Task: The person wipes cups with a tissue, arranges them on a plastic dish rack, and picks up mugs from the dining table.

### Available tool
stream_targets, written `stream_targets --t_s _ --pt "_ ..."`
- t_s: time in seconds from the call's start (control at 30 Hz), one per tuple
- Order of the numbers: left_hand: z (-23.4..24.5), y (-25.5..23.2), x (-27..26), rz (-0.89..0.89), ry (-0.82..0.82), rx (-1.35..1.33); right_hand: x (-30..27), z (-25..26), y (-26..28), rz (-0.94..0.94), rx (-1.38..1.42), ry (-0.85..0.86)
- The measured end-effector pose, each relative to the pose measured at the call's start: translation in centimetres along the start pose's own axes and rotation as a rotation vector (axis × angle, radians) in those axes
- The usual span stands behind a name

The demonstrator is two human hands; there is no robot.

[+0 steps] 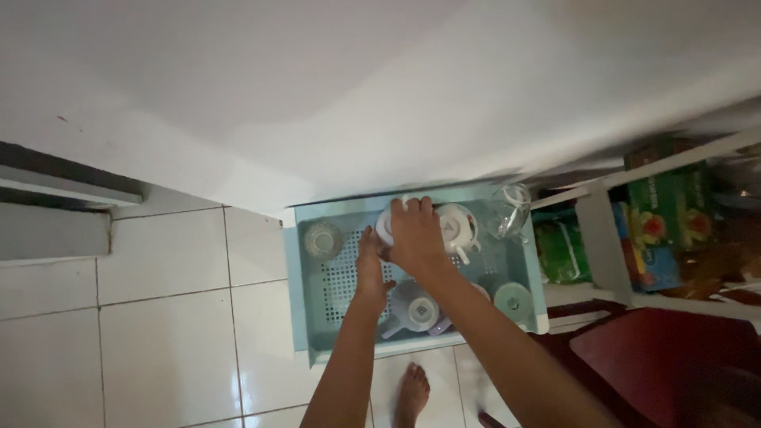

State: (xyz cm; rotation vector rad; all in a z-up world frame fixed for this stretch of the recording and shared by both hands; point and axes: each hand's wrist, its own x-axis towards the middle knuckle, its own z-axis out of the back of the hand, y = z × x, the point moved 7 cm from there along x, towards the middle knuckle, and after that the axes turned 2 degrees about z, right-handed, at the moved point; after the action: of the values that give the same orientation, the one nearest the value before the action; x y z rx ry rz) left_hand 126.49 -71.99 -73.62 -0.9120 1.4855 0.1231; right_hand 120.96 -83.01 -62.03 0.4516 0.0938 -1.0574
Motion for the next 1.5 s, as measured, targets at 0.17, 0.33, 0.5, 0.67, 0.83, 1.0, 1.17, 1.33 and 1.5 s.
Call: stream_targets --t_s 0.17,0.33,0.5,0.67,0.83,1.0,1.17,1.33,1.5 --pt "-0.1 0.5 0.3 0.044 0.001 -0.008 0.3 -0.6 -0.3 -0.001 -0.042 0.034" --pt "-0.5 1.4 0.8 0.030 -0.005 -0.062 0.0 -0.4 -0.1 0.024 -0.065 0.048" --pt "-0.7 1.1 -0.2 0.004 0.021 -0.079 -0.8 -0.6 0.1 0.045 -0.038 0.003" --pt "-0.7 1.4 0.1 0.014 0.040 -0.132 -1.3 -1.1 0.3 0.060 -0.073 -0.076" --pt "-0.4 1.2 0.4 0.000 -0.046 -0.020 -1.0 -0.4 0.2 0.014 -0.024 -0.113" --pt "-0.7 0.3 -0.4 0.066 -0.073 -0.004 -0.5 0.0 -0.1 -0.024 0.000 -0.117" --pt "-0.9 1.0 0.6 0.089 -0.038 -0.024 -0.4 0.1 -0.3 -0.049 0.059 -0.103" --pt "0.0 2.9 1.7 0.130 -0.096 -0.063 -0.8 0.4 0.2 -0.036 0.048 -0.109" --pt "-0.4 2.6 1.7 -0.014 0.000 -0.129 -1.1 0.2 0.6 -0.001 0.036 -0.133"
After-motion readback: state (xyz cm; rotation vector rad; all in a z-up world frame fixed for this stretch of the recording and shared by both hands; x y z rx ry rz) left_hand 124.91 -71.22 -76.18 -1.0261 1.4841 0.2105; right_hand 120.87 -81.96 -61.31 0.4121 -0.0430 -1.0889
